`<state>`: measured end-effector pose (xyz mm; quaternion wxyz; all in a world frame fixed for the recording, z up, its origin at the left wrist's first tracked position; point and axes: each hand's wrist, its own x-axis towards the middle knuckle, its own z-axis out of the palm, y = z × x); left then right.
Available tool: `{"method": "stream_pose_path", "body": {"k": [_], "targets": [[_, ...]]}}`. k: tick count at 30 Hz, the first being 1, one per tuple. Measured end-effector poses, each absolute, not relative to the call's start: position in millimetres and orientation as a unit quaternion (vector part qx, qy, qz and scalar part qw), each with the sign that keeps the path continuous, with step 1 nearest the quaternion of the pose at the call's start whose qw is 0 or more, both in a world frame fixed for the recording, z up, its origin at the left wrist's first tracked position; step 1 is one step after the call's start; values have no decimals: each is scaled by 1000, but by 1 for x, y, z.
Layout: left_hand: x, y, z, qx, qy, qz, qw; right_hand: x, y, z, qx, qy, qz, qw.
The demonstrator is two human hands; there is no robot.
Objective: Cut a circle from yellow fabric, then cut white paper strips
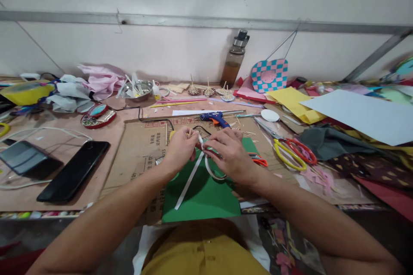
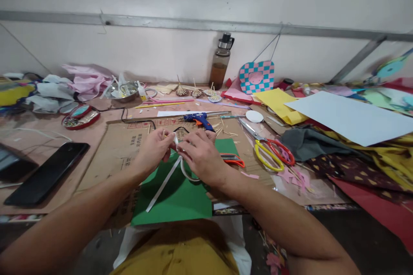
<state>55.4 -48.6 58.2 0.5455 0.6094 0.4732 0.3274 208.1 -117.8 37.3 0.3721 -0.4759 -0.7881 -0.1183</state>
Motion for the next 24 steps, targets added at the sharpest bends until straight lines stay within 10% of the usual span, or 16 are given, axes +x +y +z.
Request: {"method": "stream_pose_path", "body": {"k": [24], "targets": [[54,-34,50,676,434,282,524,218,-113,40,-464,-745,-22,479]]}}
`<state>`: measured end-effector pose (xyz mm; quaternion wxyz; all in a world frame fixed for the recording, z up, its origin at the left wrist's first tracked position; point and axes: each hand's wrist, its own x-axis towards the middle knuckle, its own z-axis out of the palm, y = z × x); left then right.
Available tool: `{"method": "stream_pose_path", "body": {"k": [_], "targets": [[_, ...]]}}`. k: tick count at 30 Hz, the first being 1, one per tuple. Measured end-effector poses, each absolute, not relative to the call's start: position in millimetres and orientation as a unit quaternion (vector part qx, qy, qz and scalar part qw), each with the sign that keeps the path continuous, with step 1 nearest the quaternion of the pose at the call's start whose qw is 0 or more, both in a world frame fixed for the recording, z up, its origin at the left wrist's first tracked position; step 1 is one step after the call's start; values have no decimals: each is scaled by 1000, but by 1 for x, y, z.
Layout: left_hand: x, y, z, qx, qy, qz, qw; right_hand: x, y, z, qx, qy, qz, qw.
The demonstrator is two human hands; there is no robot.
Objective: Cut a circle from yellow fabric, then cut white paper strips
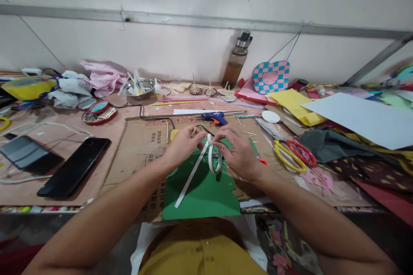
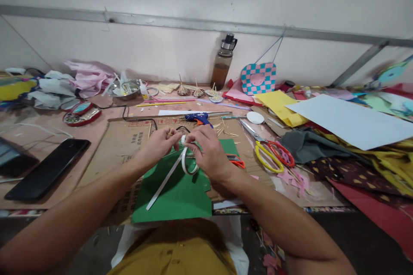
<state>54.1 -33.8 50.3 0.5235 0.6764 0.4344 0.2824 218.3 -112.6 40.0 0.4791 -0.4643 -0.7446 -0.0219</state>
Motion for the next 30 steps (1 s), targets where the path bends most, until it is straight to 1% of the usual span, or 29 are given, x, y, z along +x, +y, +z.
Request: {"method": "stream_pose_path", "body": {"k": [3,7,12,15,18,20,25,30], "targets": [[51,-31,54,714,408,329,465,222,-111,41,-474,-737,5,482],[42,-34,64,720,356,409,434,225,-108,40,-478,-731,10,486],[38,-45,66,790,271,340,433,226,-106,38,-479,-733,-10,483],[42,-48,62,799,266,318,435,226,-106,38,-481,-732,-24,483],[45,-48,59,793,276,324,436,226,-107,39,-483,-732,-30,480],[44,-48,59,798,288,327,417,227,-108,41,-490,-732,-29,472],[43,-49,60,825,326,323,330,227,-109,42,-501,-733,-34,459],[43,-50,58,851,308,325,276,227,-109,42,-503,-739,-49,445]]}}
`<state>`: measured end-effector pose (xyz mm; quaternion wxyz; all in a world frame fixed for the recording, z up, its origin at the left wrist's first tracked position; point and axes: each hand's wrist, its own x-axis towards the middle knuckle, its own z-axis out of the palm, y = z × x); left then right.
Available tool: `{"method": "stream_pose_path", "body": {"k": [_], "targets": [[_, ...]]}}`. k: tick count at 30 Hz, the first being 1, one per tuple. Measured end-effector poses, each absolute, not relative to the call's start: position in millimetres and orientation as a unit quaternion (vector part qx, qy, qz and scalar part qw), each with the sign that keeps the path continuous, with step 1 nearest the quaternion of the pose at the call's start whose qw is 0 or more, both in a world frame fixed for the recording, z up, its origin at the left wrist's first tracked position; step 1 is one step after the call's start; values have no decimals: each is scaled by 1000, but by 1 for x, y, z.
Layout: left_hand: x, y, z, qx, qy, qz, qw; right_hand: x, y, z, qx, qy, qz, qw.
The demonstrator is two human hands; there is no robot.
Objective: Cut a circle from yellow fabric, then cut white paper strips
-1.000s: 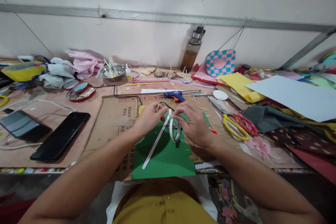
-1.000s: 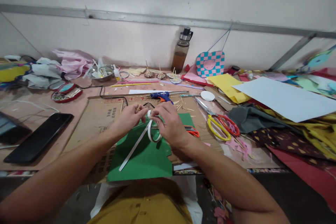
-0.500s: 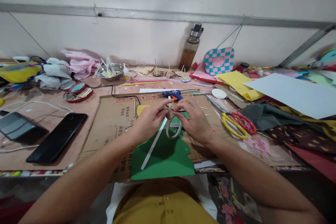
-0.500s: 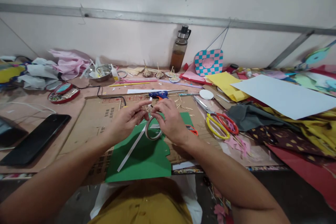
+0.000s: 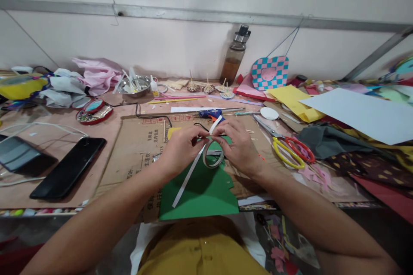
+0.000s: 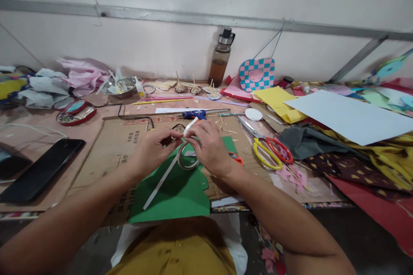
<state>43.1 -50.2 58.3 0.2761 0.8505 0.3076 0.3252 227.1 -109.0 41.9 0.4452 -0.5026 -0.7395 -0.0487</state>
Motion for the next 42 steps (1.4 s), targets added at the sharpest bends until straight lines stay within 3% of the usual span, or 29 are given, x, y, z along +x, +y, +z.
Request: {"method": "stream_pose_path", "body": {"k": [10,16,23,32,42], "targets": [[38,-51,56,902,290,293,128,225,-109,36,-479,-753,-90,442],[38,-52,60,916,261,282,118,226,-110,37,-487,-752,-17,444],[41,-45,63,825,332,317,330,231,-104,40,-478,-720,142,482],[42,-35,63,685,318,336,563,231,-101,33,-487,-710,206,466],[41,-30,57,644,330,296,623,228,-103,38,-443,-662,348,495]]}}
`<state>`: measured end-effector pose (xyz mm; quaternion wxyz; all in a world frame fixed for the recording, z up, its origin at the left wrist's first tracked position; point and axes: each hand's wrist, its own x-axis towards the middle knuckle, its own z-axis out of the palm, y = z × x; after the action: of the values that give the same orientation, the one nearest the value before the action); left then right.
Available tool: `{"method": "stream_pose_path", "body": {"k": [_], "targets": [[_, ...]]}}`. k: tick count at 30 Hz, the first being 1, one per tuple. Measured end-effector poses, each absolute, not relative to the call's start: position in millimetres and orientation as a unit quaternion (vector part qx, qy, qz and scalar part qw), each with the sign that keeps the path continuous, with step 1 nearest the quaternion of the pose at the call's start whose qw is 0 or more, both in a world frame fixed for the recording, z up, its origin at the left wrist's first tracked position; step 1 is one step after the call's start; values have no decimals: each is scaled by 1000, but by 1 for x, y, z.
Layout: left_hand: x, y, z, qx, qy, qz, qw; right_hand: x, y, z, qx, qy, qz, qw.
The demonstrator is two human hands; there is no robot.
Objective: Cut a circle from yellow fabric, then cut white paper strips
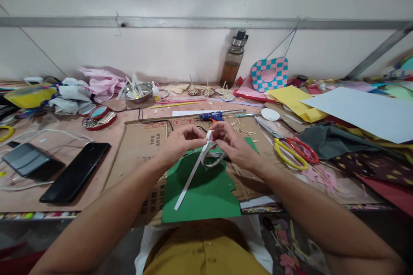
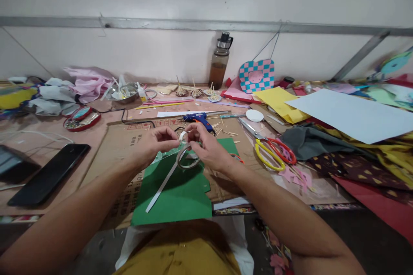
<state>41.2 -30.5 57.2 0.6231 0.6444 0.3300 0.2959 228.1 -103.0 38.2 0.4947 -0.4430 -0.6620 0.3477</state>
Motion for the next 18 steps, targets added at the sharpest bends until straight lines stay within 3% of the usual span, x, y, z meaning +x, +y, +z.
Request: {"method": "stream_pose_path", "body": {"k": [11,18], "targets": [[44,-35,56,643,298,258,656,222,-103,44,-468,-610,407,493],[44,-36,54,661,261,214,671,220,-99,38,-510,-589,376,501]]}}
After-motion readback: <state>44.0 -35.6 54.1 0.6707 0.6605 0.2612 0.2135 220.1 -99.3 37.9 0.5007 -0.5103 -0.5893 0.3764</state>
